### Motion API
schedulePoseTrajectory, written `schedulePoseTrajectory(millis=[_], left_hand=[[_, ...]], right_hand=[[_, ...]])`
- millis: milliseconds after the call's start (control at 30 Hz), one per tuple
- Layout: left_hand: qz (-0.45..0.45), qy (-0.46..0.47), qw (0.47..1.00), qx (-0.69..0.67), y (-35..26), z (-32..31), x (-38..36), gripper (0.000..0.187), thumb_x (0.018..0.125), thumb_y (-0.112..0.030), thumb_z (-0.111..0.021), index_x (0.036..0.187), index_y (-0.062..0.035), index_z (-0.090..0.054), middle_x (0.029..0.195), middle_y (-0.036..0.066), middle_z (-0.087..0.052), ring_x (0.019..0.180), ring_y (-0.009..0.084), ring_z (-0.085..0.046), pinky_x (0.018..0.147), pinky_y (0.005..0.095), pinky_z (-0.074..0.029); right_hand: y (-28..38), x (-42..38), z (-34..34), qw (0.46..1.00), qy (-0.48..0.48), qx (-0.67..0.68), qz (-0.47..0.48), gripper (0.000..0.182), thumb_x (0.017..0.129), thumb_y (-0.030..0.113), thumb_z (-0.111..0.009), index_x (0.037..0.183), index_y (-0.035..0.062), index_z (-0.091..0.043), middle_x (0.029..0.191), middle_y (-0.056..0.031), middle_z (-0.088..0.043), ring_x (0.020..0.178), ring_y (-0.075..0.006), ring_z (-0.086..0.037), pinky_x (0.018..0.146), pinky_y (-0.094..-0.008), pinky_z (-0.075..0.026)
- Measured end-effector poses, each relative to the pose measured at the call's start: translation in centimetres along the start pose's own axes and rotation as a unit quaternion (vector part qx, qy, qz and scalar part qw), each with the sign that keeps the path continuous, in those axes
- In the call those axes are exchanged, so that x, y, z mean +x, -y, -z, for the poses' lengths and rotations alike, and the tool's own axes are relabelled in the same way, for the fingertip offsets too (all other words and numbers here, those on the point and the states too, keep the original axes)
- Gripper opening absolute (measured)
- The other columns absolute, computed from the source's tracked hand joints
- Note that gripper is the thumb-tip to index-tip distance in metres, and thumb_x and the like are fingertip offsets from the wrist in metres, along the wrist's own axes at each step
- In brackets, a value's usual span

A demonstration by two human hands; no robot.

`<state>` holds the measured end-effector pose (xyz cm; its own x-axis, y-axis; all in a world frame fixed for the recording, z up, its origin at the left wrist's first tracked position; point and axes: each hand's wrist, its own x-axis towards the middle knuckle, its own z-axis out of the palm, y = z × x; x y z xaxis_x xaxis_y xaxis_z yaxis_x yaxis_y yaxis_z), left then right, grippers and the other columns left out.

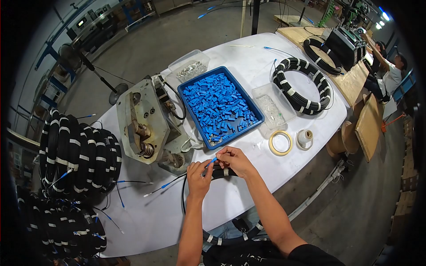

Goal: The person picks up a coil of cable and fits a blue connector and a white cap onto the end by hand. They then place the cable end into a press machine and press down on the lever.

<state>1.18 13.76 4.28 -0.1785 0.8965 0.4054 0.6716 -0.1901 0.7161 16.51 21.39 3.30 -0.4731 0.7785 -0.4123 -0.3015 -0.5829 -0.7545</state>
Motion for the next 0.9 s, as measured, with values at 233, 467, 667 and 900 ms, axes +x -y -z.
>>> schedulePoseTrajectory(millis=[233,467,667,900], left_hand=[[-0.007,0.002,1.000,0.001,0.1,-0.1,0.0,0.012,0.084,-0.010,-0.072,0.094,-0.0045,-0.072,0.067,0.005,-0.054,0.065,0.0205,-0.048,0.065,0.0326,-0.039],[0.044,-0.004,0.998,-0.037,-0.9,0.3,0.4,0.011,0.082,-0.006,-0.072,0.093,-0.0038,-0.072,0.065,0.005,-0.049,0.063,0.0178,-0.045,0.062,0.0311,-0.038],[0.037,-0.017,0.998,-0.049,-0.3,0.1,0.1,0.010,0.080,-0.004,-0.073,0.090,-0.0025,-0.071,0.064,0.005,-0.048,0.064,0.0167,-0.045,0.059,0.0305,-0.037],[0.024,-0.014,0.999,-0.045,-0.1,0.1,0.0,0.011,0.081,-0.004,-0.073,0.092,-0.0022,-0.072,0.066,0.006,-0.055,0.063,0.0166,-0.046,0.060,0.0297,-0.037]], right_hand=[[-0.1,0.0,0.1,1.000,0.002,-0.010,0.001,0.007,0.089,0.005,-0.067,0.092,0.0006,-0.062,0.079,-0.0084,-0.064,0.064,-0.0125,-0.057,0.060,-0.0249,-0.047],[-0.1,0.1,0.2,1.000,0.002,0.007,0.007,0.006,0.090,0.004,-0.066,0.092,0.0006,-0.062,0.082,-0.0094,-0.064,0.065,-0.0125,-0.057,0.060,-0.0244,-0.047],[-0.2,0.1,0.2,1.000,0.001,0.007,0.005,0.006,0.089,0.004,-0.066,0.092,0.0000,-0.061,0.079,-0.0079,-0.063,0.065,-0.0129,-0.058,0.061,-0.0247,-0.047],[-0.1,0.0,0.1,1.000,0.003,0.001,0.005,0.008,0.089,0.005,-0.067,0.092,0.0000,-0.061,0.075,-0.0054,-0.061,0.065,-0.0128,-0.058,0.061,-0.0251,-0.047]])
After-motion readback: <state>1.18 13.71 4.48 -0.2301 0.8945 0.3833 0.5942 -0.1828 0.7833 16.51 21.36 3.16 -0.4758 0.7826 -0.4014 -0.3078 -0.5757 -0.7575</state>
